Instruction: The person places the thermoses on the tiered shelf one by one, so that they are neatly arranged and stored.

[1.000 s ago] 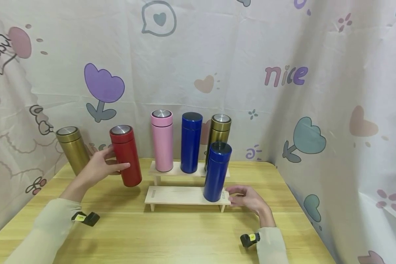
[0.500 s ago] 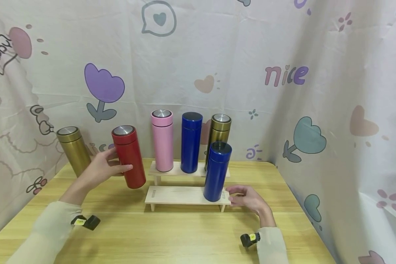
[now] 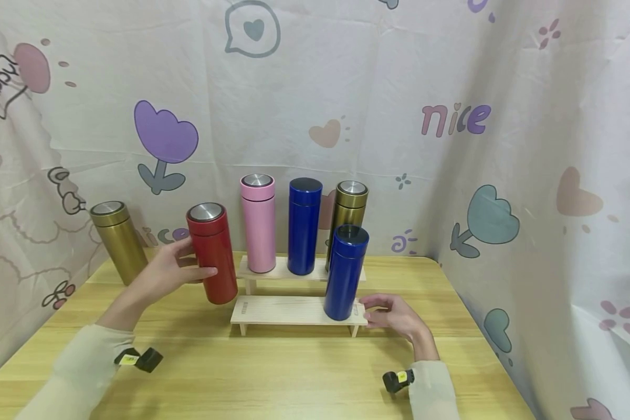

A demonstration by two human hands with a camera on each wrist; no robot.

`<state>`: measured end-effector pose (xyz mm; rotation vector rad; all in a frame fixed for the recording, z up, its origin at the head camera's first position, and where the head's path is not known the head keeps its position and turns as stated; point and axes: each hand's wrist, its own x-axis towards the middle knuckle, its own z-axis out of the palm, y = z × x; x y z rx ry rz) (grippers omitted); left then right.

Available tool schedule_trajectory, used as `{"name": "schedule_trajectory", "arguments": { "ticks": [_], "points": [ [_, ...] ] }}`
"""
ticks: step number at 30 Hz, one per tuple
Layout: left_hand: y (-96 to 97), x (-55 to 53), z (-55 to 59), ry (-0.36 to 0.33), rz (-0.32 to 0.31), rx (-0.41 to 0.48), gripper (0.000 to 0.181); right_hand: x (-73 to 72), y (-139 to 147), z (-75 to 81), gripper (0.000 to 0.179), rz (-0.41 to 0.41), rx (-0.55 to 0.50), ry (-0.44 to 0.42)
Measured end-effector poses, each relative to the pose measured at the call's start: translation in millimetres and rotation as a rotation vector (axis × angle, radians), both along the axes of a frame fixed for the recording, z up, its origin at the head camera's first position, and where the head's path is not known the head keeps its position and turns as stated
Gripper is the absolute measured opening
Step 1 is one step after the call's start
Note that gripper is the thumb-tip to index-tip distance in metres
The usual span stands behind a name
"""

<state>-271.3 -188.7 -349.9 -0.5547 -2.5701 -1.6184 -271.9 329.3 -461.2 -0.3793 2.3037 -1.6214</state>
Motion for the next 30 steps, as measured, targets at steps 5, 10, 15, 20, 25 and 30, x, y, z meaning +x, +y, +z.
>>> {"name": "schedule_trajectory", "arguments": {
  "ticks": [5, 10, 15, 20, 25, 30],
  "points": [
    [4.4, 4.8, 3.0, -0.007, -0.003, -0.012, 0.073, 0.6, 0.2, -0.2, 0.053, 0.002, 0.005, 0.002],
    [11.3, 9.2, 6.8, -0.013, -0.012, -0.027, 0.072, 1.1, 0.1, 0.3, 0.053, -0.001, -0.002, -0.005],
    [19.8, 10.1, 7.5, 0.020, -0.032, -0.033, 0.069, 1.5, 0.0, 0.0, 0.052, -0.004, 0.002, -0.003],
    [27.3, 8.2, 4.3, 0.010, -0.045, -0.010, 0.069, 1.8, -0.3, 0.1, 0.052, -0.004, 0.007, 0.000],
    [34.9, 6.4, 2.0, 0.004, -0.057, -0.004, 0.069, 1.0, -0.3, 0.0, 0.053, -0.006, 0.000, -0.004],
    [43.2, 5.5, -0.5, -0.005, -0.059, -0.012, 0.068, -0.5, 0.1, -0.8, 0.052, -0.006, 0.004, -0.001]
  ]
}}
